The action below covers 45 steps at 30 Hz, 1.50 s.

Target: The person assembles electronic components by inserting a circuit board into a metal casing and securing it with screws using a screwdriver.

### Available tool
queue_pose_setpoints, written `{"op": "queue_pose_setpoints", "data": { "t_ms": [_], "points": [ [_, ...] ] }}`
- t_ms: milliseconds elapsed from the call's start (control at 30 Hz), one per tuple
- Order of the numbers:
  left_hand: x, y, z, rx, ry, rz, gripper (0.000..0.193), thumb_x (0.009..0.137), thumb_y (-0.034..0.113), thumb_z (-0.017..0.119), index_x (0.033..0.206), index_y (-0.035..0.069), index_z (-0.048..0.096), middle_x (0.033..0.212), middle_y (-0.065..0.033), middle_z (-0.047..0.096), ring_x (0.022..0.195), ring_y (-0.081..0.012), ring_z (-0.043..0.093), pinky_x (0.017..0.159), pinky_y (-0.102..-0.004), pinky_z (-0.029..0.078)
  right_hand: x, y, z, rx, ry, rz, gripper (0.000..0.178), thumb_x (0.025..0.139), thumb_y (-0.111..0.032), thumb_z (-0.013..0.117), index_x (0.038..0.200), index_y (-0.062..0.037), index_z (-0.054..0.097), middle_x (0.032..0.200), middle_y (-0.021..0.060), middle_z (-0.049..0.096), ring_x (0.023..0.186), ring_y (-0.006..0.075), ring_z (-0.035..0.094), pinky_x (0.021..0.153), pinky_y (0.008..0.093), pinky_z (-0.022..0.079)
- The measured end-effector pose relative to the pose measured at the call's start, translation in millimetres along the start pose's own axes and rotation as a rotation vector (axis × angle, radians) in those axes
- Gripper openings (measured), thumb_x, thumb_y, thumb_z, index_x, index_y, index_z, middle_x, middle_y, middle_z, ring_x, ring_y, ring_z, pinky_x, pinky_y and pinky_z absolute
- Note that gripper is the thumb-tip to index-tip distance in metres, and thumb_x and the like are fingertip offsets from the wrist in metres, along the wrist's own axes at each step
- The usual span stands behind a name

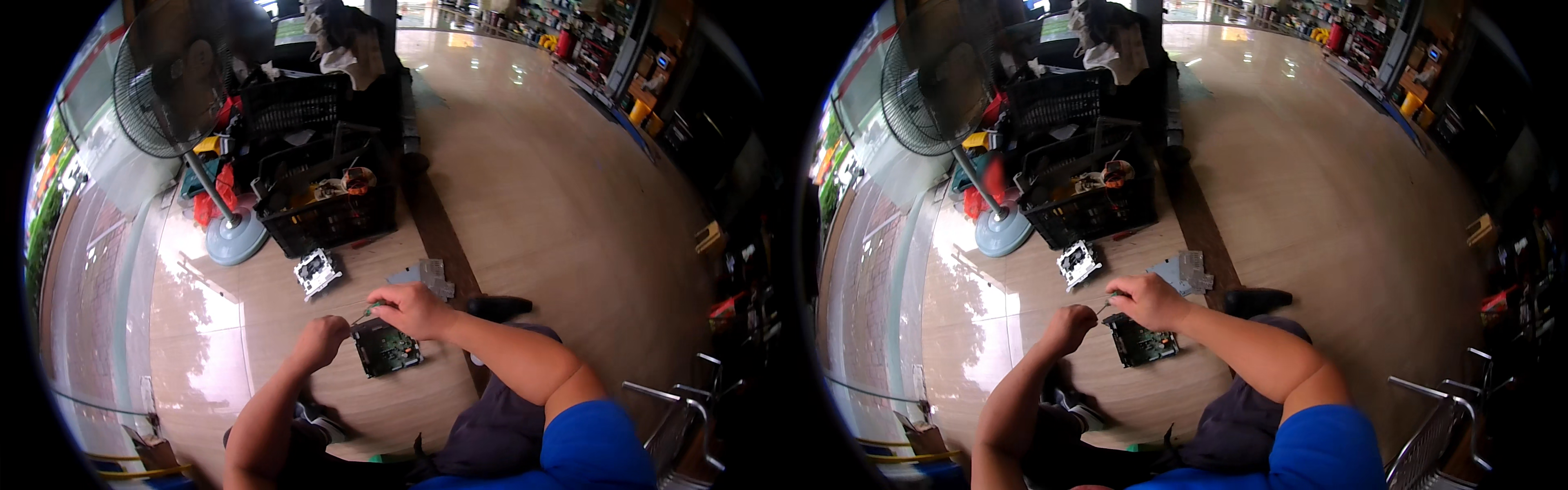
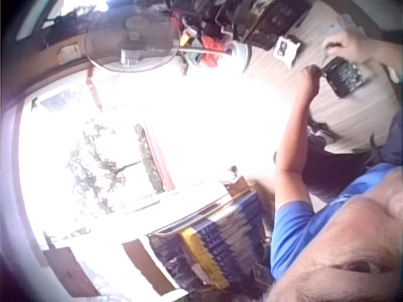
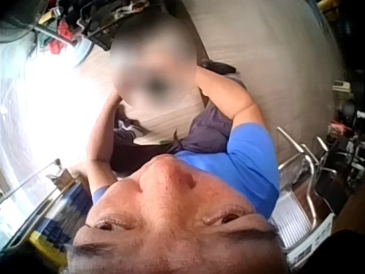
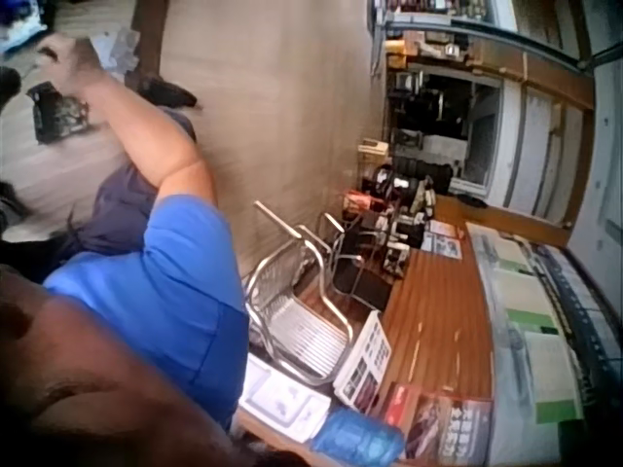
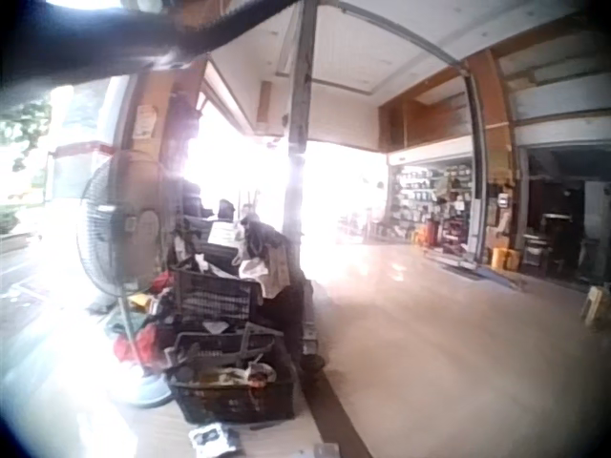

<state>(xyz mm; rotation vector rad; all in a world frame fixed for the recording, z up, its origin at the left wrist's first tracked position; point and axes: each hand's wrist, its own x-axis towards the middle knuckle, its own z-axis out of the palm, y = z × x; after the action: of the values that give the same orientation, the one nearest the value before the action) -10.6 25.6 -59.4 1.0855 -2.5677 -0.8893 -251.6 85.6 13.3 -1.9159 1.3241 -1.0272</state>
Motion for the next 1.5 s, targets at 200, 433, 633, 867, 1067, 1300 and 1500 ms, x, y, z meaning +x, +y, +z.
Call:
{"op": "queue_pose_setpoints", "data": {
  "t_ms": [200,433,633,867,1067,1300,1500],
  "points": [
    [-0.1,11.5,-17.9,-0.073,0.027,-0.082,0.016,0.089,0.016,0.058,0.091,0.003,0.068,0.089,-0.0184,0.067,0.087,-0.038,0.064,0.078,-0.0444,0.051,0.8,-23.5,-19.9,0.646,-0.084,0.438,0.013,0.094,-0.01,0.061,0.102,-0.0001,0.062,0.08,0.008,0.064,0.066,0.0151,0.062,0.057,0.03,0.05],
    [2.0,9.7,-16.9,-0.116,0.054,-0.02,0.015,0.087,0.015,0.061,0.089,0.003,0.068,0.086,-0.0173,0.068,0.084,-0.0363,0.065,0.075,-0.0423,0.052,-34.3,-71.7,-40.4,1.527,-0.369,0.065,0.02,0.091,-0.008,0.066,0.104,0.0017,0.055,0.091,0.0203,0.066,0.07,0.0237,0.067,0.054,0.031,0.054],
    [5.7,6.5,-14.4,-0.125,0.035,0.018,0.011,0.084,0.012,0.061,0.087,0.003,0.067,0.086,-0.0181,0.067,0.087,-0.038,0.064,0.078,-0.0438,0.052,-47.5,-96.0,-38.4,1.498,-0.527,0.135,0.018,0.089,-0.006,0.068,0.102,0.002,0.058,0.08,0.0214,0.064,0.065,0.0284,0.064,0.056,0.0397,0.051],
    [6.7,4.0,-11.4,-0.13,0.041,0.026,0.011,0.084,0.013,0.062,0.088,0.004,0.067,0.086,-0.0178,0.067,0.086,-0.0376,0.064,0.077,-0.0435,0.052,-48.8,-95.3,-37.3,1.545,-0.604,0.077,0.018,0.089,-0.005,0.067,0.101,0.0029,0.056,0.09,0.0232,0.064,0.072,0.0254,0.066,0.06,0.0337,0.054],
    [8.4,3.9,-8.4,-0.138,0.02,-0.01,0.012,0.084,0.014,0.062,0.088,0.004,0.067,0.088,-0.0181,0.067,0.088,-0.0381,0.064,0.079,-0.0439,0.052,-47.2,-94.4,-39.9,1.562,-0.541,0.115,0.021,0.088,-0.008,0.069,0.102,0.0035,0.059,0.079,0.0222,0.065,0.065,0.029,0.064,0.058,0.0401,0.051],
    [5.3,3.9,-11.6,-0.105,0.036,0.005,0.013,0.085,0.015,0.063,0.088,0.003,0.068,0.087,-0.0172,0.068,0.086,-0.0359,0.065,0.077,-0.0421,0.052,-47.1,-95.4,-38.9,1.527,-0.604,0.094,0.02,0.089,-0.008,0.068,0.101,0.0037,0.058,0.081,0.0218,0.064,0.066,0.0269,0.064,0.058,0.0369,0.051],
    [8.2,4.9,-9.8,-0.109,0.022,-0.001,0.011,0.084,0.013,0.062,0.087,0.003,0.067,0.089,-0.0179,0.067,0.087,-0.0372,0.064,0.078,-0.0435,0.052,-46.2,-87.9,-38.0,1.544,-0.584,0.094,0.019,0.089,-0.008,0.068,0.099,0.0037,0.058,0.083,0.0215,0.064,0.068,0.0253,0.064,0.058,0.035,0.052]
  ]
}}
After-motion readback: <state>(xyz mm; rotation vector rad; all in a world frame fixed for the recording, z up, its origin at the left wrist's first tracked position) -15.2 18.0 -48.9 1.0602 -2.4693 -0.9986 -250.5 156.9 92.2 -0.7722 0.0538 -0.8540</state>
